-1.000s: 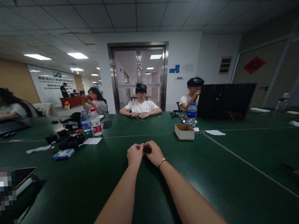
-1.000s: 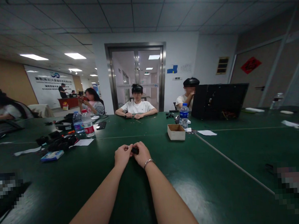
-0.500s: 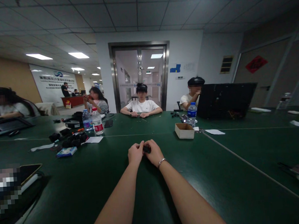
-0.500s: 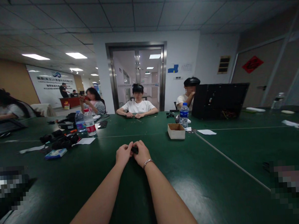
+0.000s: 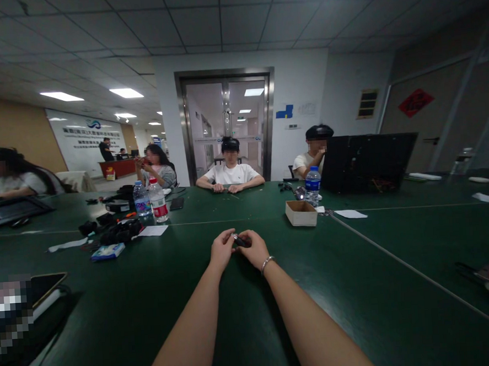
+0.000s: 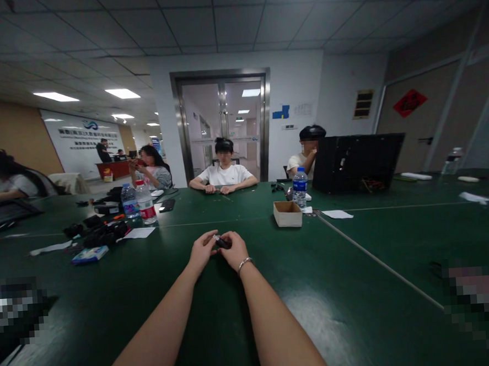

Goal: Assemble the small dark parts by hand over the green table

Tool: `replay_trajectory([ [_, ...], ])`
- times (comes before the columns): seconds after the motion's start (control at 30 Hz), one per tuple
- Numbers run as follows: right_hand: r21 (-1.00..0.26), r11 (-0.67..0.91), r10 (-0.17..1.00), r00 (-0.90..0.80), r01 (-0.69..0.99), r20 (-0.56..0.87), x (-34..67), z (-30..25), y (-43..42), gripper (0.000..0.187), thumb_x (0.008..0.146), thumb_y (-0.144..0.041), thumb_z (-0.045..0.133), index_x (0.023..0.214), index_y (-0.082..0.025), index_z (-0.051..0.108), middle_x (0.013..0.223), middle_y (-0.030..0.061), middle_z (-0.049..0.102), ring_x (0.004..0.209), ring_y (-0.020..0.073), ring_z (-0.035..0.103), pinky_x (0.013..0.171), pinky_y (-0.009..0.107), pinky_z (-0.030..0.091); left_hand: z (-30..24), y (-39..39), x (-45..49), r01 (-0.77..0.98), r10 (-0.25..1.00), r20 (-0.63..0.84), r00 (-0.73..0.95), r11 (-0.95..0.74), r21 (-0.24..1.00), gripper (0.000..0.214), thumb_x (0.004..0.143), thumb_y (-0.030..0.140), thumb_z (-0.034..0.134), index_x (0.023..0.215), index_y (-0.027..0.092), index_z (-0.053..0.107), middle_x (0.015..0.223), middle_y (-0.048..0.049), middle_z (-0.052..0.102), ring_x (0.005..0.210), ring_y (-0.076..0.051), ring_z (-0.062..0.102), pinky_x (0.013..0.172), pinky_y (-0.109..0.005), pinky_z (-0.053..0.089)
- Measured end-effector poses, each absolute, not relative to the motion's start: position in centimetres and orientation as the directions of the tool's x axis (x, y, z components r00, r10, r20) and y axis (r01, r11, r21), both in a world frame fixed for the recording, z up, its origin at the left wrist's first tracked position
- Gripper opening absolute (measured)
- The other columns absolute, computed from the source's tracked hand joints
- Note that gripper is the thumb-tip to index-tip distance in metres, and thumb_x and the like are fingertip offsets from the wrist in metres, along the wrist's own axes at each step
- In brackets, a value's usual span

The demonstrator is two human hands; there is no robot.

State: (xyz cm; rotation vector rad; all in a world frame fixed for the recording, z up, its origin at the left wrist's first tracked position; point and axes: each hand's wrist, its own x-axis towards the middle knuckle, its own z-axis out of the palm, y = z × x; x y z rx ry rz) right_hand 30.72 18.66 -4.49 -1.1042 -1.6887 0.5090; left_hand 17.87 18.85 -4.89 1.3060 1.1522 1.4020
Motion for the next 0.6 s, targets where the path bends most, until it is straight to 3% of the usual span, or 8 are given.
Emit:
replay_trajectory([
  [0.43, -0.716, 0.531, 0.828, -0.097, 0.453, 0.552, 30.6, -4.8, 18.7, 0.027, 0.055, -0.004, 0.061, 0.078, -0.017, 0.057, 0.077, -0.0010, 0.051, 0.071, 0.0144, 0.049, 0.066, 0.026, 0.043, -4.7, 18.4, 17.9, 0.091, 0.970, 0.193, -0.146, -0.181, 0.979, 0.027, 0.077, 0.033, 0.056, 0.097, 0.015, 0.060, 0.094, -0.0086, 0.063, 0.079, -0.016, 0.061, 0.055, -0.021, 0.053],
  [0.6, -0.715, 0.527, 0.827, -0.084, 0.459, 0.555, 30.5, -4.5, 18.4, 0.026, 0.055, -0.006, 0.061, 0.078, -0.017, 0.056, 0.077, -0.0011, 0.051, 0.071, 0.0145, 0.049, 0.066, 0.026, 0.043, -4.1, 17.5, 18.2, 0.220, 0.953, 0.234, -0.192, -0.191, 0.957, 0.025, 0.079, 0.036, 0.052, 0.095, 0.018, 0.060, 0.092, -0.0065, 0.063, 0.079, -0.015, 0.061, 0.057, -0.022, 0.051],
])
